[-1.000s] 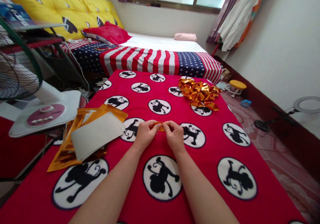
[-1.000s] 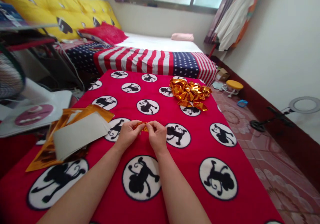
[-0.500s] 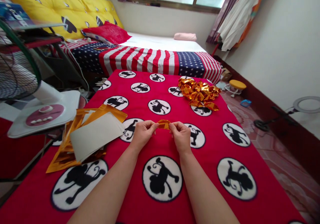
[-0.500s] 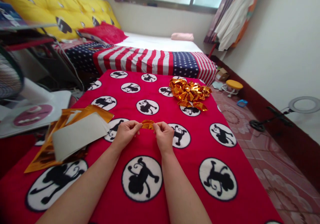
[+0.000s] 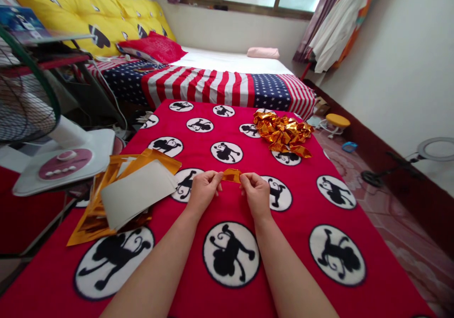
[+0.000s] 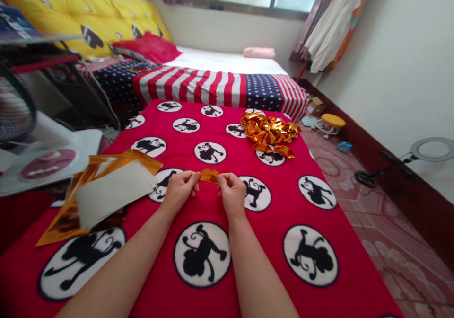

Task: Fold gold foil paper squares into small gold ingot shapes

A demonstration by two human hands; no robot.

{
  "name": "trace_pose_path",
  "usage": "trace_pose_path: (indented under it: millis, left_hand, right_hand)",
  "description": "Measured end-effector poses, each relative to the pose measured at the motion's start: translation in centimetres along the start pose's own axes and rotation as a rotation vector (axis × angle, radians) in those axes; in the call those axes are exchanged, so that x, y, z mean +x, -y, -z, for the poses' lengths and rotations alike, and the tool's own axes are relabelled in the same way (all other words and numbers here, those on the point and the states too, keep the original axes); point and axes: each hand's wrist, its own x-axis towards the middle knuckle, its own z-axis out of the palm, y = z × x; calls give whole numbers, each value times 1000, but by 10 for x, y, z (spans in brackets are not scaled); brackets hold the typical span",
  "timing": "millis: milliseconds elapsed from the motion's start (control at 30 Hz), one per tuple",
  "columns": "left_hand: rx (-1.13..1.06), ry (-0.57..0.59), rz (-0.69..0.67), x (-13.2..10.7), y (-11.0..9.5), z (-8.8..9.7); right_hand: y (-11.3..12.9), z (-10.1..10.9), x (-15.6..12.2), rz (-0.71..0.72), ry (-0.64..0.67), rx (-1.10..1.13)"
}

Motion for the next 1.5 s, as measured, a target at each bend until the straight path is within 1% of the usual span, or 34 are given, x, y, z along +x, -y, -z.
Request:
trace_pose_path:
  millis: [67, 167, 233, 300, 333, 400, 500, 667, 867, 1067, 1500]
  left_hand:
    - [-8, -28, -3, 0, 1, -1]
    - [-105, -43, -19, 0, 4, -3]
    - [-170, 1, -67, 0, 4, -3]
    - [-184, 59, -139, -1, 5, -2]
    - [-174, 72, -171, -1, 5, -2]
    - [-141, 58, -201, -1, 6, -1]
    - [-112, 2, -165, 0, 9, 0]
    - [-177, -45, -63, 3, 14, -1]
    - [-152, -51, -60, 4, 14, 0]
    - [-180, -51, -61, 5, 15, -2]
    - [-177, -60, -46, 5, 11, -1]
  right_hand:
    - [0, -1, -1, -3, -6, 45]
    - [0, 0, -1, -4, -17, 83]
    - [0, 0, 0, -25, -33, 112]
    - [1, 1, 1, -54, -45, 141]
    - [1, 2, 2, -66, -43, 151]
    - [2, 3, 3, -80, -22, 154]
    - [3, 3, 3, -66, 27, 133]
    - [2, 4, 1, -18, 78, 96]
    - [-2, 4, 2, -11, 68, 87]
    - [-5, 3, 3, 0, 79, 88]
    - [1, 1, 1, -14, 71, 74]
